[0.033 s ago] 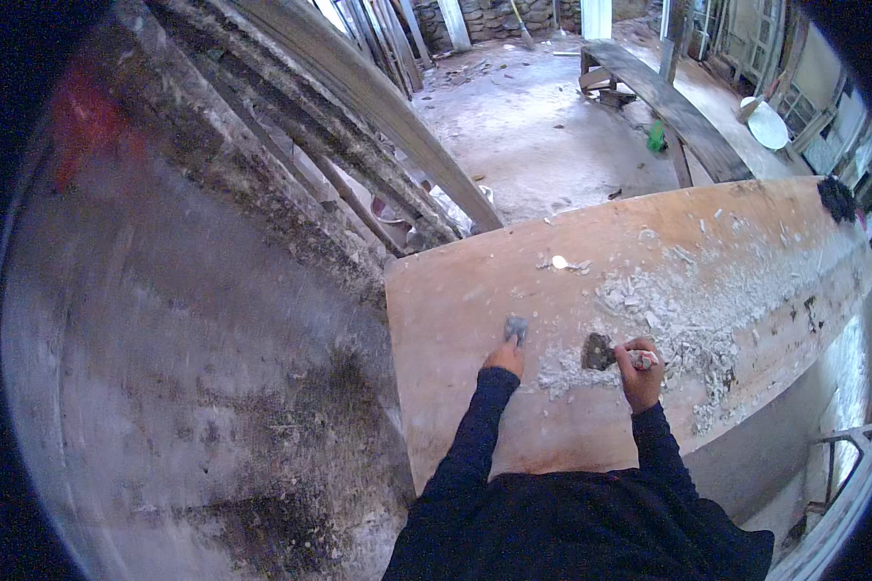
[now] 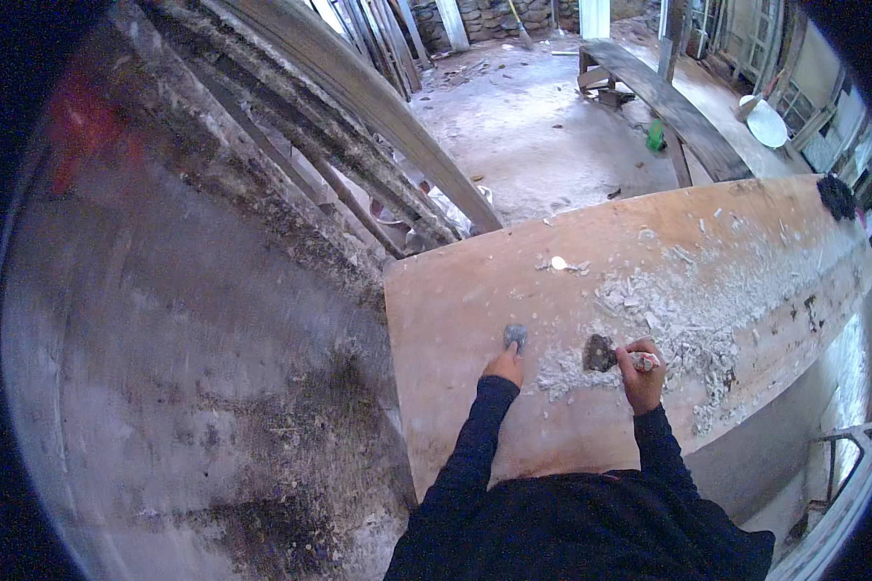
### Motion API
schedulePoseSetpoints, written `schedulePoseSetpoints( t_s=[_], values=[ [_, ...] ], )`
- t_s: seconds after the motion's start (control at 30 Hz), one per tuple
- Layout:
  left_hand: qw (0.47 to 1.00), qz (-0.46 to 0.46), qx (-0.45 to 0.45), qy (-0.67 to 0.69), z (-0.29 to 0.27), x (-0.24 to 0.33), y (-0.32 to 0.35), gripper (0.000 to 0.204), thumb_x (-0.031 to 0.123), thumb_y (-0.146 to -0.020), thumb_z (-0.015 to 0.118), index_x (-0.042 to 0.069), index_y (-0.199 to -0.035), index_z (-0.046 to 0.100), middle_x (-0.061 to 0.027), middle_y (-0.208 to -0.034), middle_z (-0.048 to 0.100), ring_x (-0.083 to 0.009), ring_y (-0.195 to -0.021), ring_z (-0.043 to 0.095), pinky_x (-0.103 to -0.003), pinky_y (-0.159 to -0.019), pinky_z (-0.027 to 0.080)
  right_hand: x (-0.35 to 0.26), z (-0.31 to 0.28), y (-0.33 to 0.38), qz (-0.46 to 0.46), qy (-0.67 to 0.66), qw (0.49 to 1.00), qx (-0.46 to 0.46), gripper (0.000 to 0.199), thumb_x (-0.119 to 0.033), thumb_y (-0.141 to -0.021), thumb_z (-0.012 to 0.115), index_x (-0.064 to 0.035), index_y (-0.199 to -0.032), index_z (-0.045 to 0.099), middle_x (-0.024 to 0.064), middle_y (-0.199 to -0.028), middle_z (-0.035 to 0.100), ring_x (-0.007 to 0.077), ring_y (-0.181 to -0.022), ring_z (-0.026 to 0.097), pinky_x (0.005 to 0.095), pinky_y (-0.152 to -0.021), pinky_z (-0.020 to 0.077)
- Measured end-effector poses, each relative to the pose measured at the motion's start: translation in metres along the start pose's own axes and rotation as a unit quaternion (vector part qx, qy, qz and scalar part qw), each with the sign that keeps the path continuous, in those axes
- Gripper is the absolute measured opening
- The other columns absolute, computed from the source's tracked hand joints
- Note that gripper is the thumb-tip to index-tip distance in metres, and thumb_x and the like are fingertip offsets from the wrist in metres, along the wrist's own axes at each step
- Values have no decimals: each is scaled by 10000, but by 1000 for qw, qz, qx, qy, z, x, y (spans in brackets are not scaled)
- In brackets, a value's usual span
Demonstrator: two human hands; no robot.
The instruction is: The person scrapes dried white residue from a large wooden board using a small metal scraper. They repeatedly lift and remove chunks of the material, working across the surface of the board.
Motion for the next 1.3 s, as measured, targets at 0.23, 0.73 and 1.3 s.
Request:
schedulePoseSetpoints(
  t_s=[0.23, 0.73, 1.3],
  values=[
    [998, -38, 42, 38, -12, 14, -39, 429, 287, -835, 425, 149, -1241, 440, -230, -1008, 563, -382, -900, 557, -450, -812, 432, -6, 3, -10, -27, -2, 1000, 5, 122, -79, -731, 637, -18, -689, 541, 71, -653, 552, 160, -614, 532, 264, -575, 413],
    [998, -42, 37, 27, -30, -30, 42, 412, 253, -821, 433, 180, -1226, 456, -250, -921, 576, -393, -841, 569, -463, -770, 444, -17, 14, -12, -65, 1, 998, -26, 111, -60, -715, 647, -18, -695, 546, 102, -664, 551, 223, -603, 543, 293, -559, 414],
    [998, -35, 41, 17, -37, -20, -7, 422, 295, -835, 403, 178, -1238, 448, -237, -985, 568, -379, -893, 560, -447, -807, 436, -40, 24, -9, -89, 10, 995, -47, 114, -57, -724, 642, -23, -668, 549, 97, -644, 544, 212, -587, 539, 291, -549, 410]
  ],
)
Point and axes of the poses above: each hand's wrist, its own y-axis away from the middle knuckle, its own z-axis out of the palm, x = y × z, the point moved 6 cm from there along -y, towards the middle knuckle
